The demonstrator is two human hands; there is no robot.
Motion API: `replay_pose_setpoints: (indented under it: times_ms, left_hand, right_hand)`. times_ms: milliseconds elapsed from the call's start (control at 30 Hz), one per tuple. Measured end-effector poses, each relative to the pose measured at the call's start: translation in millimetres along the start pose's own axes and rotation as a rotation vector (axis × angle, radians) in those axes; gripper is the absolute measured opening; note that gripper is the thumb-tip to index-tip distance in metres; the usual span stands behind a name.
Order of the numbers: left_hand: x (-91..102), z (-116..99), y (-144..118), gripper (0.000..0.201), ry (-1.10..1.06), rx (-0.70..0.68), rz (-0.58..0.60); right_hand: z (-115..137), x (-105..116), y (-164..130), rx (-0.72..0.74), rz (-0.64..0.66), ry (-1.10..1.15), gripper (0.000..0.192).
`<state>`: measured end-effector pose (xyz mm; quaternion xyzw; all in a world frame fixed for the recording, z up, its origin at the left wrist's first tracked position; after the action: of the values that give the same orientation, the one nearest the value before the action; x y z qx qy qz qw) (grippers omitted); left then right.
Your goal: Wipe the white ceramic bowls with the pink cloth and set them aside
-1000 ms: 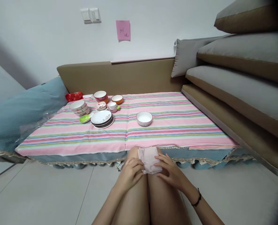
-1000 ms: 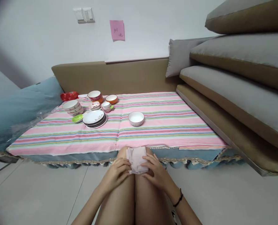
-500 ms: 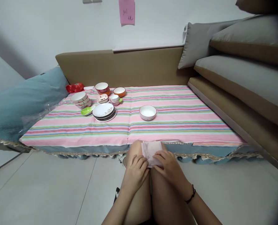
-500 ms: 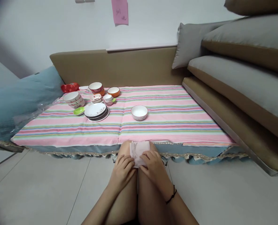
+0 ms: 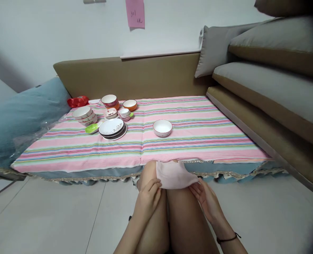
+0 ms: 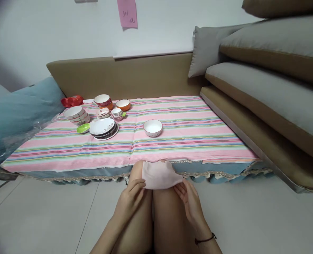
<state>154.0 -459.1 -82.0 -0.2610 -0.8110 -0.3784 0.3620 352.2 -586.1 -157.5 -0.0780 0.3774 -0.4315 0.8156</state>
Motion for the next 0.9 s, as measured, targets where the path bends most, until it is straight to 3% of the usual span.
replay_pose_setpoints:
  times_ms: [67, 233, 333, 433, 533, 633, 767, 900]
  left_hand:
    - [-4.2, 3, -1, 0.013, -0.104, 0.141, 0.01]
    - [-19.2, 24, 9, 0.016, -0.401, 0.563, -0.039]
    - [-23.6, 34, 20, 0.035, -0.607, 0.714, 0.001]
    - [-14.8, 31, 32, 0.047, -0.802, 0.689, 0.088]
    - [-1.5, 25, 34, 0.046, -0.845, 0.634, 0.199]
    - [2.9, 31, 23, 0.045, -0.708, 0.644, 0.212]
    - [-8.2, 45, 4, 0.051, -0.522, 0.642, 0.149]
    - [-11.8, 47, -2, 0.051, -0.357, 0.601, 0.209]
  right_hand:
    - [-5, 6, 1, -0.054, -0.004, 0.011, 0.034]
    - [2, -2, 21, 0.031, -0.036, -0.141, 0.036]
    - [14, -18, 30, 0.058, 0.014, -0.28, 0.05]
    - [33, -42, 28, 0.187, 0.193, -0.394, 0.059]
    - [47, -57, 20, 0.312, 0.338, -0.504, 0.051]
    - [41, -55, 17, 0.319, 0.38, -0.59, 0.054]
    - [21, -42, 20, 0.311, 0.397, -0.715, 0.057]
    - [17, -38, 19, 0.338, 0.412, -0.791, 0.061]
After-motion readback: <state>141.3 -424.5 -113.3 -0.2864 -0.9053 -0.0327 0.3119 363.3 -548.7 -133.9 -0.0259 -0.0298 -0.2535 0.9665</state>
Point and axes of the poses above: each hand's wrist, its own y-axis towards the middle knuckle, its own x-axis out of the back of the hand, z = x × y, the point moved 5 cm from there along y, towards the middle knuckle, and after that the axes turned 9 degrees about y, right-handed, at the moved point
